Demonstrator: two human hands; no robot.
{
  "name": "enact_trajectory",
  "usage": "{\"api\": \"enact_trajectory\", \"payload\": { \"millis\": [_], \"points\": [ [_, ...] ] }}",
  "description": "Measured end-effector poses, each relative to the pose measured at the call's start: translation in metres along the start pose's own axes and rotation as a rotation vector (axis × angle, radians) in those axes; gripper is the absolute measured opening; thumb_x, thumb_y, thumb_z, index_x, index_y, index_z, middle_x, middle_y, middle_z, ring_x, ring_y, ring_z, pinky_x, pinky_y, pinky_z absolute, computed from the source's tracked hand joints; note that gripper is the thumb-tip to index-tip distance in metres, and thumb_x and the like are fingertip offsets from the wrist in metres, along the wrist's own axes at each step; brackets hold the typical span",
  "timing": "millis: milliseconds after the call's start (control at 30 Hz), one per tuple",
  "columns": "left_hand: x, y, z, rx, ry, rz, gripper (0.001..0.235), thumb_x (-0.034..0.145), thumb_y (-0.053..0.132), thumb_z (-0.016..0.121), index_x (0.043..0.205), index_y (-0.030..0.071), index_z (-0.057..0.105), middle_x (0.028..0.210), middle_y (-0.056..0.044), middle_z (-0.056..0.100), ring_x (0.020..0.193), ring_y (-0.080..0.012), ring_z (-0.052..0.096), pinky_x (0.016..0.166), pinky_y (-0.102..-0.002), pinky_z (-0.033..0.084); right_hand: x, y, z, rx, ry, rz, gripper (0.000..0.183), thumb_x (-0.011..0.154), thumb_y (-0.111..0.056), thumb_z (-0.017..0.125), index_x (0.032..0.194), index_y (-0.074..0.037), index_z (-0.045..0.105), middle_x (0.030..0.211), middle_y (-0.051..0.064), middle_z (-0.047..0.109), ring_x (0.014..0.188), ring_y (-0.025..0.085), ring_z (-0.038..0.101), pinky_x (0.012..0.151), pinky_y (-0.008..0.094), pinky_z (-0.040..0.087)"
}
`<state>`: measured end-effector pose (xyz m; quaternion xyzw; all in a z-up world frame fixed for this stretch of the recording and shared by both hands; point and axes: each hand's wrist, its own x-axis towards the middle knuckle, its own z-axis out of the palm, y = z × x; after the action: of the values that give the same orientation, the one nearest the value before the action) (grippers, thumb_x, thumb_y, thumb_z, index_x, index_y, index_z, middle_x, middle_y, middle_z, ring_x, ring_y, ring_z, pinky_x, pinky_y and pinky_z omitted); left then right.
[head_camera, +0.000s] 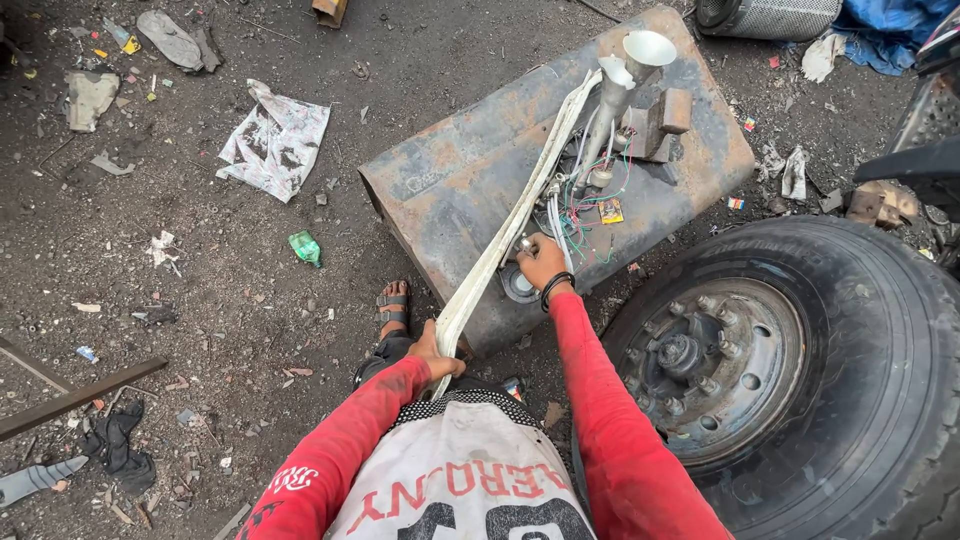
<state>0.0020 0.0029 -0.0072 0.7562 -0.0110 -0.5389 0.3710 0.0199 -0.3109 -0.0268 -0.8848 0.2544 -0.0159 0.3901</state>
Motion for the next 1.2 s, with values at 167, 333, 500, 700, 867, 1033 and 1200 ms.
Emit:
{"api": "enact_trajectory", "payload": {
  "millis": [167, 333, 500, 700, 867, 1033, 1200],
  "points": [
    [0.003, -0.002, 0.003, 0.007, 0.012, -0.001, 0.128, 0.058, 0.023, 0.086, 0.159, 0.005, 0.010, 0.136, -0.024, 0.059, 0.125, -0.0347, 0.060, 0.104, -0.035, 0.048, 0.022, 0.033, 0.016, 0.271, -0.142, 0.159, 0.020, 0.088, -0.018, 0.068, 0.091, 0.001, 0.070, 0.074, 0.003, 0.067, 0.067, 0.014, 0.059, 0.063, 0.033, 0.047],
    [-0.006, 0.005, -0.002, 0.053, 0.031, 0.023, 0.121, 0.058, 0.028, 0.087, 0.154, 0.005, 0.018, 0.133, -0.024, 0.061, 0.123, -0.0357, 0.062, 0.104, -0.037, 0.049, 0.031, 0.031, 0.011, 0.570, -0.179, 0.442, 0.014, 0.088, -0.014, 0.070, 0.089, 0.000, 0.070, 0.068, 0.000, 0.060, 0.056, 0.010, 0.049, 0.051, 0.029, 0.038],
    [-0.016, 0.014, -0.003, 0.136, 0.081, 0.042, 0.118, 0.059, 0.031, 0.089, 0.152, 0.005, 0.021, 0.135, -0.025, 0.059, 0.126, -0.0391, 0.059, 0.106, -0.039, 0.048, 0.026, 0.022, -0.006, 0.686, -0.276, 0.546, 0.011, 0.088, -0.013, 0.070, 0.084, -0.005, 0.065, 0.062, 0.000, 0.051, 0.050, 0.009, 0.041, 0.040, 0.027, 0.027],
    [-0.020, 0.014, -0.003, 0.154, 0.103, 0.031, 0.130, 0.059, 0.032, 0.091, 0.158, 0.007, 0.010, 0.137, -0.026, 0.056, 0.128, -0.0399, 0.057, 0.108, -0.040, 0.047, 0.024, 0.012, -0.006, 0.766, -0.290, 0.590, 0.006, 0.087, -0.011, 0.066, 0.084, -0.005, 0.064, 0.071, 0.000, 0.058, 0.054, 0.008, 0.044, 0.041, 0.026, 0.027],
    [-0.034, 0.027, -0.009, 0.184, 0.123, 0.025, 0.126, 0.060, 0.034, 0.090, 0.157, 0.009, 0.013, 0.137, -0.025, 0.057, 0.129, -0.0390, 0.057, 0.108, -0.040, 0.047, 0.017, 0.004, -0.014, 0.811, -0.339, 0.541, 0.006, 0.086, -0.011, 0.066, 0.087, -0.005, 0.067, 0.074, -0.001, 0.061, 0.058, 0.008, 0.046, 0.047, 0.026, 0.030],
    [-0.071, 0.064, -0.014, 0.296, 0.186, -0.036, 0.109, 0.064, 0.034, 0.089, 0.149, 0.012, 0.024, 0.126, -0.023, 0.065, 0.121, -0.0402, 0.063, 0.103, -0.043, 0.051, 0.002, 0.027, -0.012, 0.934, -0.346, 0.533, 0.010, 0.089, -0.014, 0.070, 0.098, -0.012, 0.065, 0.075, -0.008, 0.054, 0.064, 0.007, 0.046, 0.056, 0.026, 0.033],
    [-0.095, 0.091, -0.018, 0.399, 0.242, -0.038, 0.085, 0.065, 0.028, 0.090, 0.128, 0.013, 0.036, 0.112, -0.021, 0.070, 0.110, -0.0414, 0.068, 0.095, -0.046, 0.054, -0.016, 0.050, 0.022, 1.193, -0.253, 0.557, 0.019, 0.091, -0.014, 0.065, 0.109, -0.013, 0.060, 0.081, -0.006, 0.053, 0.071, 0.011, 0.048, 0.064, 0.029, 0.036]
  ]
}}
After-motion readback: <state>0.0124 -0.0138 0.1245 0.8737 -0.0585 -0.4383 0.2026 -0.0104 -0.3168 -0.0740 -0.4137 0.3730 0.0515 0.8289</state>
